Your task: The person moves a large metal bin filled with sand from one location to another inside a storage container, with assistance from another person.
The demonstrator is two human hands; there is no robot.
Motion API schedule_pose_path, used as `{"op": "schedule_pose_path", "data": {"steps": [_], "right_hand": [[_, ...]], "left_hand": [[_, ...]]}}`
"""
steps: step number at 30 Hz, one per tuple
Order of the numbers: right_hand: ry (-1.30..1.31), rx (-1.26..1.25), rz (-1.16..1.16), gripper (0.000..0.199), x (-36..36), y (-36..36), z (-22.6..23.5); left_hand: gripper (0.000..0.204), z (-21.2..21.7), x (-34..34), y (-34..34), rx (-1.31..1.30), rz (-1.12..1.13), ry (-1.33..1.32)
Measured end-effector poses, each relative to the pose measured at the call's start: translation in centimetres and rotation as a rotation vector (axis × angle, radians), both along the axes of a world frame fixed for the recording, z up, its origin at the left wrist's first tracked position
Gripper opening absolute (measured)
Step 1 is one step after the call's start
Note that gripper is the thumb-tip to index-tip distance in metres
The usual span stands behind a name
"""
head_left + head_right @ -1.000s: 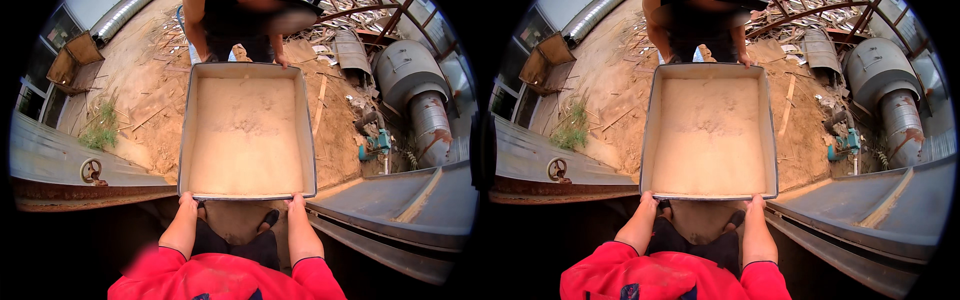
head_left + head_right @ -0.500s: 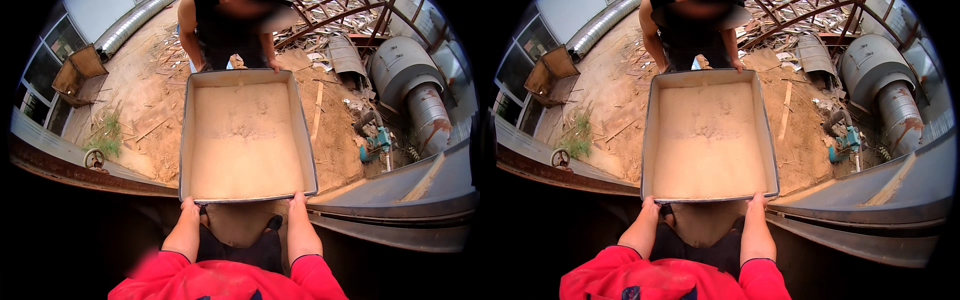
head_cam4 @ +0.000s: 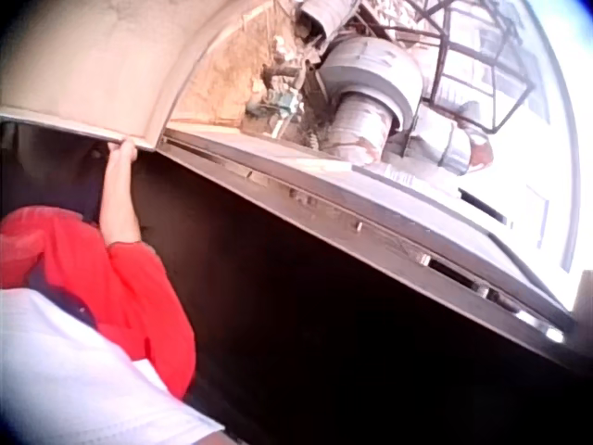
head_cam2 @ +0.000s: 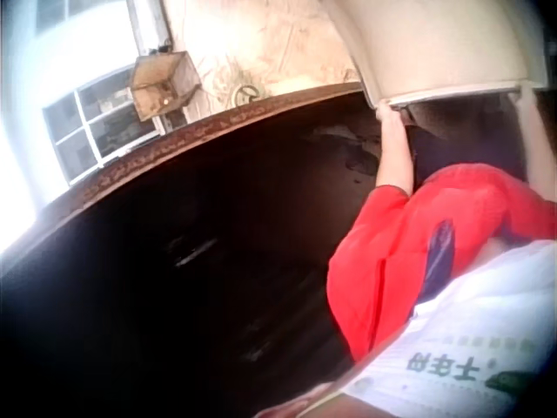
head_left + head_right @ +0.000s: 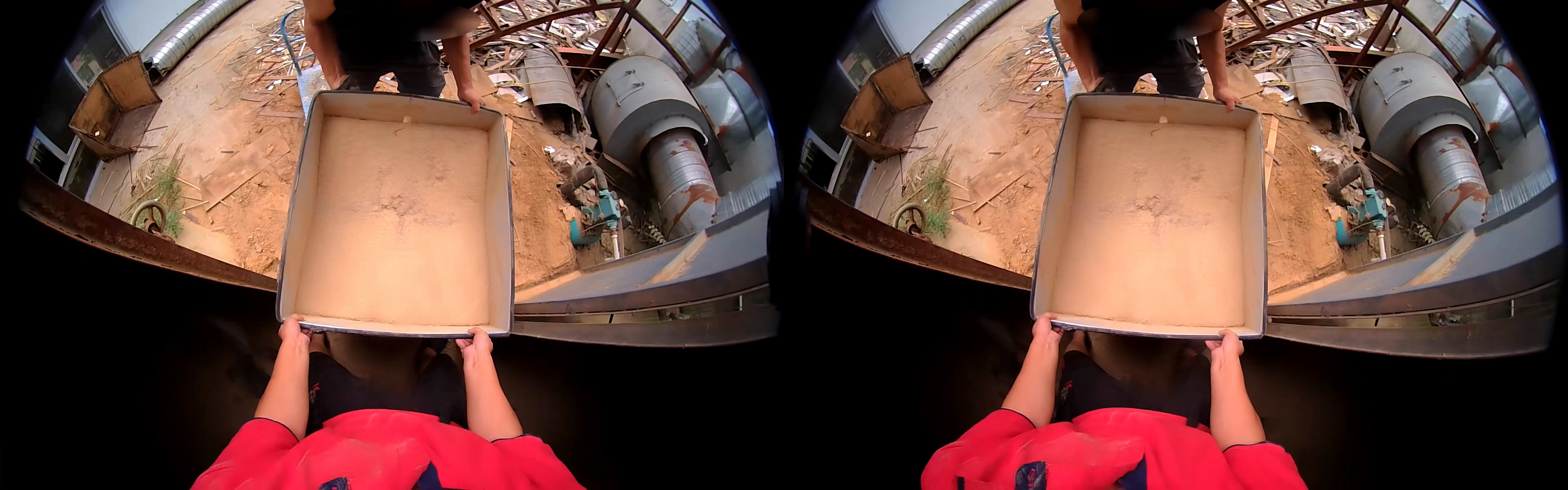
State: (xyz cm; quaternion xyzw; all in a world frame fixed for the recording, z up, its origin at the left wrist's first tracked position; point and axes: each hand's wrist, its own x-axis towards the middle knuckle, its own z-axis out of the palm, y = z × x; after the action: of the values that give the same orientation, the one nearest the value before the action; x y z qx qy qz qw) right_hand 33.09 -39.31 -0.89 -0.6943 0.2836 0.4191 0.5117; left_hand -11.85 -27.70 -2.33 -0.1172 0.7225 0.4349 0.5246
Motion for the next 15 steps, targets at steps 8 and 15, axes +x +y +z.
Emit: {"op": "schedule_pose_path", "data": {"steps": [8,15], "right_hand": [[-0.109,0.024,-0.042,0.026,-3.5,-1.5,2.5],[-0.186,0.052,-0.084,0.018,-3.0,-1.8,4.1]], "left_hand": [[0.013,1.1,-2.0,1.7,0.077,-0.018,-0.007],[0.011,2.7,0.0,2.9,0.132,-0.081,0.064]]}}
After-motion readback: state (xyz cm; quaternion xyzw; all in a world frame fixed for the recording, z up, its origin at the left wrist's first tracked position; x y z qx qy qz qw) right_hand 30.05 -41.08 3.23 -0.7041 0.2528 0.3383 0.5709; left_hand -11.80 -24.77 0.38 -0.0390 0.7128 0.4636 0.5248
